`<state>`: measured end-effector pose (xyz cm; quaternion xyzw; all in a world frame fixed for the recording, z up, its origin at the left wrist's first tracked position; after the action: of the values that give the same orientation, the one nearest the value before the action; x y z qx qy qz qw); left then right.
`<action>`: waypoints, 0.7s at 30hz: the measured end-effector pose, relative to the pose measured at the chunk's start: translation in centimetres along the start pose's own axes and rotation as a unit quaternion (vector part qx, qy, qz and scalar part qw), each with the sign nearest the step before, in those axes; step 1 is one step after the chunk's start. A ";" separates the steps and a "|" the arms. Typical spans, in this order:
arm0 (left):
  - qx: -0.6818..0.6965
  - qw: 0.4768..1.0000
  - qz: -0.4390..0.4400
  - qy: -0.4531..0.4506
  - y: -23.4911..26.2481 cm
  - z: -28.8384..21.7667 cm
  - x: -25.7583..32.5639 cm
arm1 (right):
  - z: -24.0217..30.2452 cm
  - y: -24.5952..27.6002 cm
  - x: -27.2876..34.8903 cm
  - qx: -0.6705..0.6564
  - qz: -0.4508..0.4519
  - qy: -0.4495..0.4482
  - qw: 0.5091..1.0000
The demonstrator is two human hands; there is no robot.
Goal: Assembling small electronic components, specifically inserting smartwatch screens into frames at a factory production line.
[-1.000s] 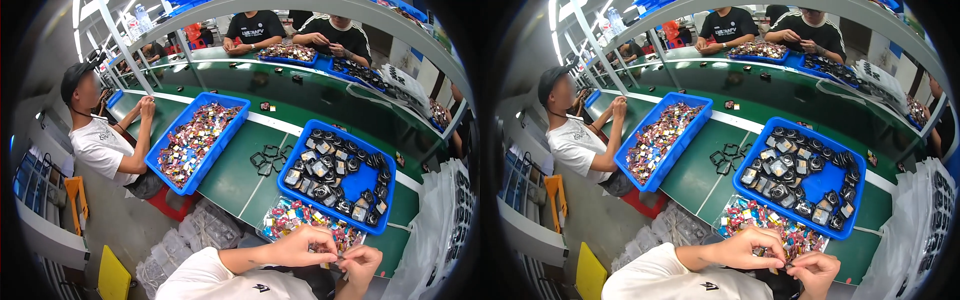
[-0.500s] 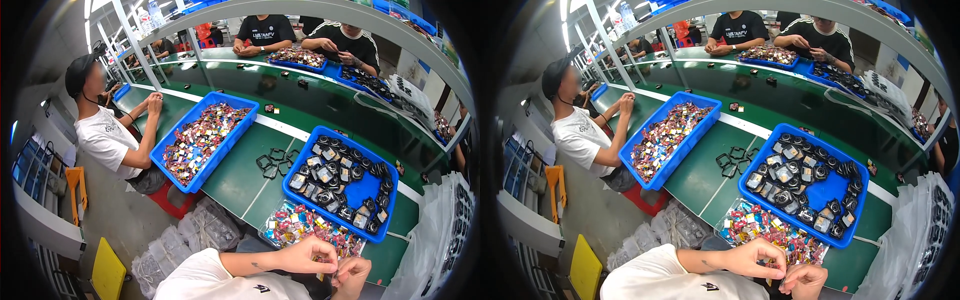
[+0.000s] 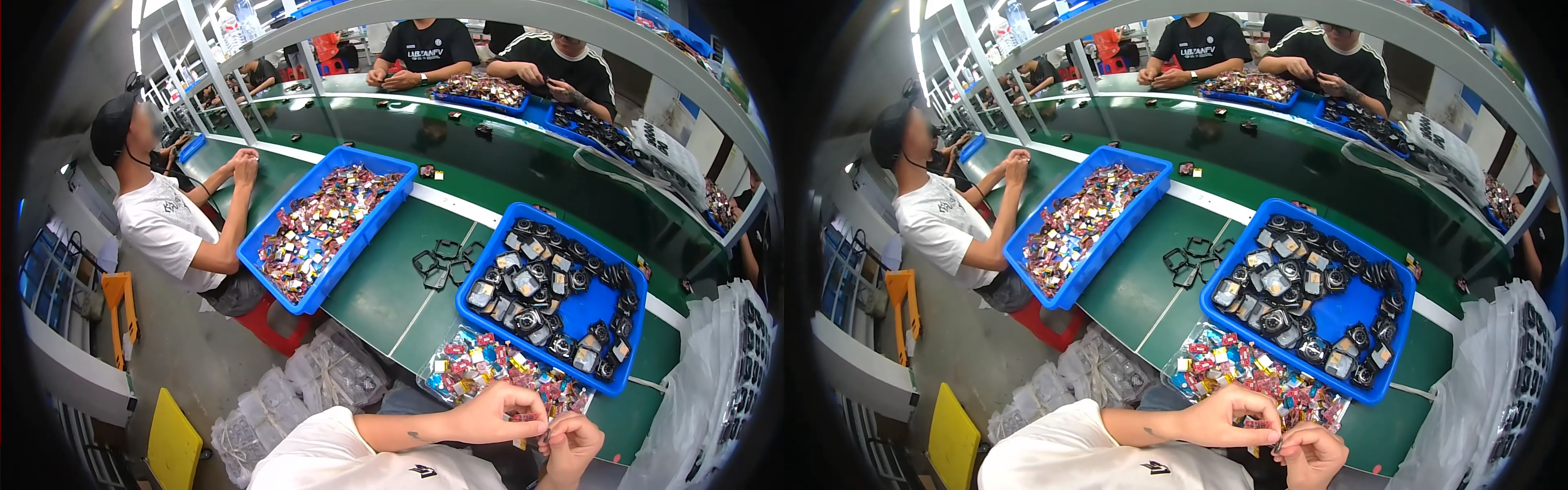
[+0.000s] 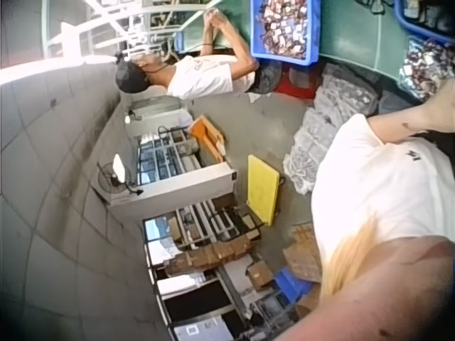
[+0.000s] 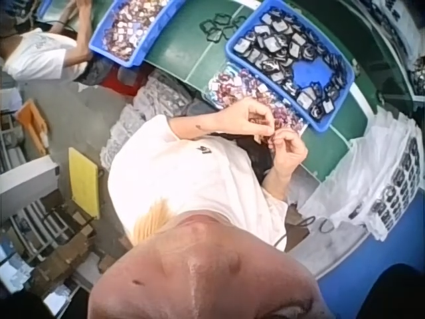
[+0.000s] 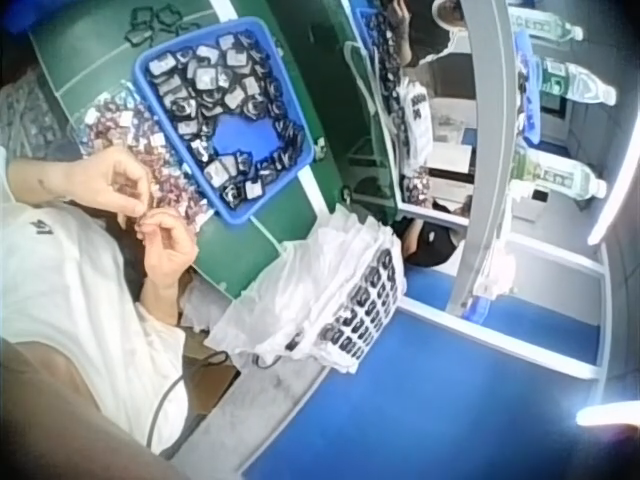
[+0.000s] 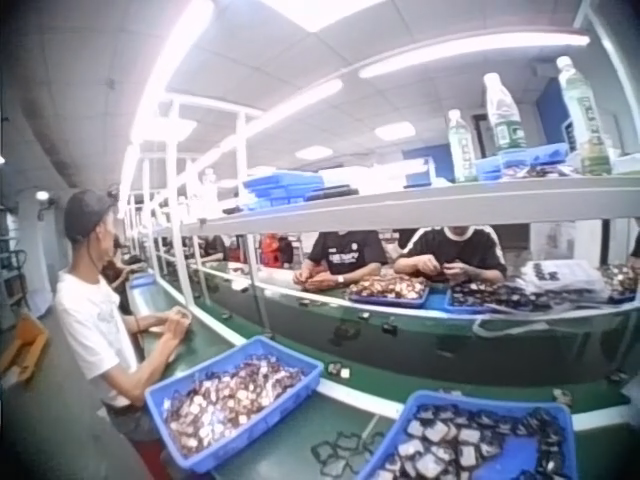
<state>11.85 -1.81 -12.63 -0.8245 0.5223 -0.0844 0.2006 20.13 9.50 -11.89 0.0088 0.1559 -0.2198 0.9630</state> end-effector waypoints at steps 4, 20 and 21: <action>0.029 1.000 -0.008 -0.003 0.0 0.0 -0.1 | 0.3 0.0 0.0 0.026 0.000 0.041 0.999; -0.053 0.997 -0.039 -0.043 0.3 -1.0 0.1 | 0.6 0.0 0.0 0.036 0.017 0.028 0.999; -0.029 0.999 -0.028 -0.028 0.1 -0.7 0.0 | 0.5 0.0 0.1 0.045 0.015 0.023 0.999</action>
<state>11.52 -2.07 -12.04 -0.8464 0.4953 -0.0515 0.1886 20.38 9.41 -11.48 0.0593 0.1677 -0.2114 0.9611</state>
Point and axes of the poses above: each hand's wrist, its own x-axis away from the middle knuckle, its own y-axis out of the back of the hand, z = x × y, the point moved 6 cm from there along -x, towards the middle knuckle, and after that the axes turned 8 degrees about x, right-handed, at the moved point
